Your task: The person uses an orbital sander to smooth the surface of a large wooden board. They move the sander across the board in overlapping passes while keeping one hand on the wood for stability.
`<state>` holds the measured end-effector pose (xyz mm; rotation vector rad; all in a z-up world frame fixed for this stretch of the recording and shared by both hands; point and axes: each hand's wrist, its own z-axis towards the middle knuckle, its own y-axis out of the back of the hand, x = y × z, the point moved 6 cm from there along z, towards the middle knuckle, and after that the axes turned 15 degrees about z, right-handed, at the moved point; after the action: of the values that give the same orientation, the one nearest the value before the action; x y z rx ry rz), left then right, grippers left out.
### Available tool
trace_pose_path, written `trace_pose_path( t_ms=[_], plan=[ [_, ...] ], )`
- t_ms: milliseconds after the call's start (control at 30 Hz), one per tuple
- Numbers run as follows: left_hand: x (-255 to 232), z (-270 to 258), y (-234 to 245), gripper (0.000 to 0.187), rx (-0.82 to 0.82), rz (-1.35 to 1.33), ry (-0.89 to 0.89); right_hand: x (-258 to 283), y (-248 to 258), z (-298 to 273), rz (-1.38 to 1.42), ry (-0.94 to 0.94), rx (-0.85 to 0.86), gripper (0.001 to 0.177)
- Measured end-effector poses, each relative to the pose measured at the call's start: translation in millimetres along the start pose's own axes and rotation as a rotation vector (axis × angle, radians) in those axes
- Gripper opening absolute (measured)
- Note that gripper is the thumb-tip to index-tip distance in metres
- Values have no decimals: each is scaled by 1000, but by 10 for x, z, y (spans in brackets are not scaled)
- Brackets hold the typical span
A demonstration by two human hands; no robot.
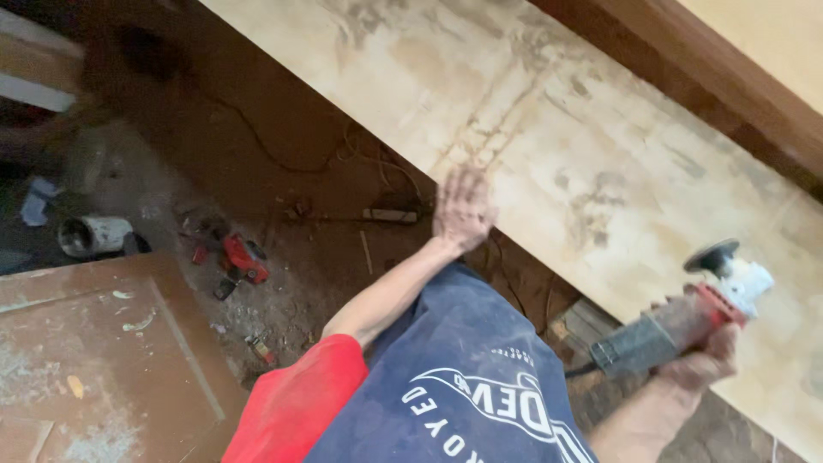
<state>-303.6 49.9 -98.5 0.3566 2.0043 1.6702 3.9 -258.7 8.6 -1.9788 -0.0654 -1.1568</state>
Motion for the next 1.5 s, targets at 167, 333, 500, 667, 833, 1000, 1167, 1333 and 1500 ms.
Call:
trace_pose_path(
  t_ms=[167, 333, 500, 667, 833, 1000, 1167, 1333, 1500],
  plan=[
    [581, -227, 43, 98, -162, -180, 455, -195, -276, -96, 166, -53, -2, 85],
    [510, -134, 92, 87, -179, 94, 146, -334, -611, -387, 273, -84, -50, 80],
    [183, 31, 329, 84, -54, -39, -168, -319, -869, -359, 113, 41, -129, 72],
    [-597, -536, 702, 93, 582, -642, -463, -648, -1228, -335, 85, 43, -151, 65],
    [-875, -802, 1049, 123, 756, -843, -389, -1187, -1671, -113, -25, -183, -130, 66],
    [-321, -659, 1019, 105, 620, -919, -127, -1758, -2072, 214, -315, -243, -52, 59],
    [126, -747, 855, 93, 518, -1109, 54, -2337, -2529, 339, -686, -320, -53, 61],
    [485, -782, 713, 100, 434, -1070, 156, -2774, -3287, 351, -1144, -416, 156, 79],
    [695, -590, 708, 104, 520, -995, 229, -3014, -3686, 514, -1480, -430, 208, 87]
  ],
)
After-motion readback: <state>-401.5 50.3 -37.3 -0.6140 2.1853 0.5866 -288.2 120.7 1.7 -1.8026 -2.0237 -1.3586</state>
